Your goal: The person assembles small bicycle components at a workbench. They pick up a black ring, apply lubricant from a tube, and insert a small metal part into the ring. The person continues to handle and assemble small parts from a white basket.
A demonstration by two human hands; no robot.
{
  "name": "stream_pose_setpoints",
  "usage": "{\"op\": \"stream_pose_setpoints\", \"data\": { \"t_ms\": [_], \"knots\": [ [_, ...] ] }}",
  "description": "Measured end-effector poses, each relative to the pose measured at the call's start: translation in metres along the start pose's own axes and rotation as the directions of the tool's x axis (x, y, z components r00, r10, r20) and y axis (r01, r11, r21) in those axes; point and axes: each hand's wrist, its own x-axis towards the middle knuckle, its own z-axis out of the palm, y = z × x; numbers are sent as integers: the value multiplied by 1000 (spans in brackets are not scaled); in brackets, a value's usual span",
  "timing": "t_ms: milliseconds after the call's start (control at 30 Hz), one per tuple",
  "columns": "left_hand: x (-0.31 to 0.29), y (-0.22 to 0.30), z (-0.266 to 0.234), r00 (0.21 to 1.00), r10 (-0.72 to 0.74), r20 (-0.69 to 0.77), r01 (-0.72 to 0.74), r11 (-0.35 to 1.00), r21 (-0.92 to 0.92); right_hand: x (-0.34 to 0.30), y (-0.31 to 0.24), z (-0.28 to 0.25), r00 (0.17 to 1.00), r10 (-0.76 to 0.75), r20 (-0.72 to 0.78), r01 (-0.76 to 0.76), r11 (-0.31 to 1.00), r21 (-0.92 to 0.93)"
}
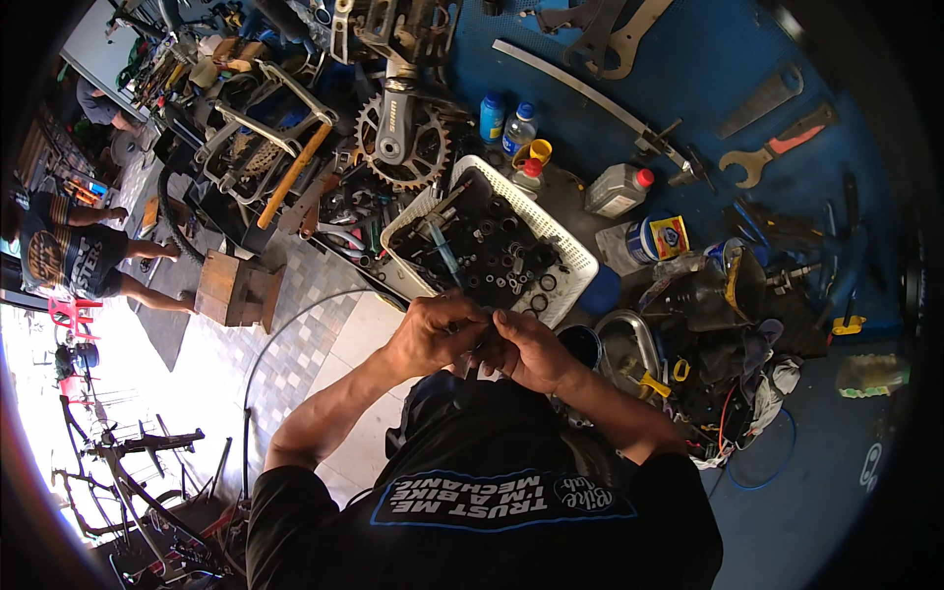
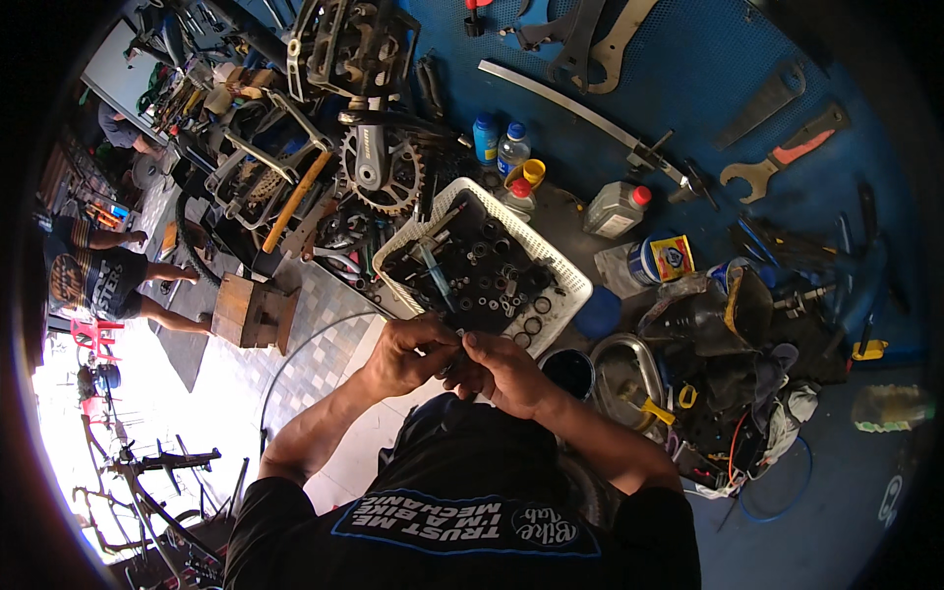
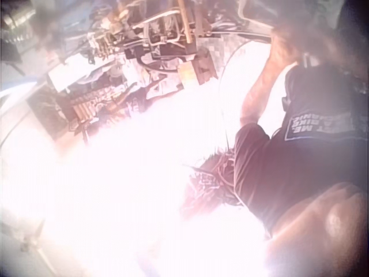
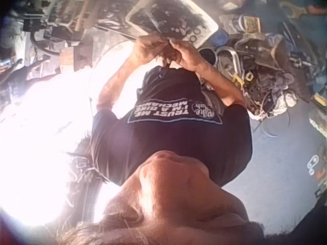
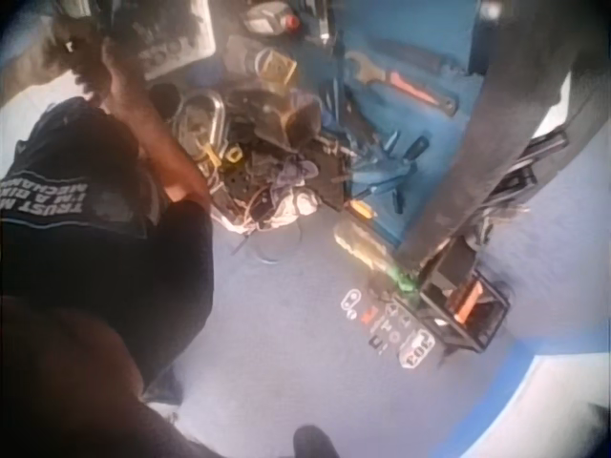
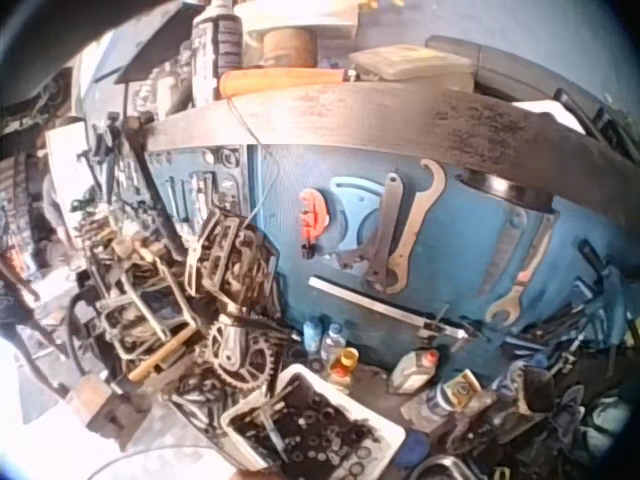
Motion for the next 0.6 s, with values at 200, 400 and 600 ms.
{"op": "stream_pose_setpoints", "data": {
  "t_ms": [200,400,600],
  "knots": [
    [-11,-24,-14,968,-251,-15,239,938,-252,15,5,24,583,-633,510,366,-355,-860],
    [-16,-26,-32,993,-103,50,107,990,-96,25,21,18,980,-183,-74,152,940,-306],
    [-6,-51,-48,985,167,-32,-165,985,41,50,3,13,977,-214,-27,203,956,-212]
  ]
}}
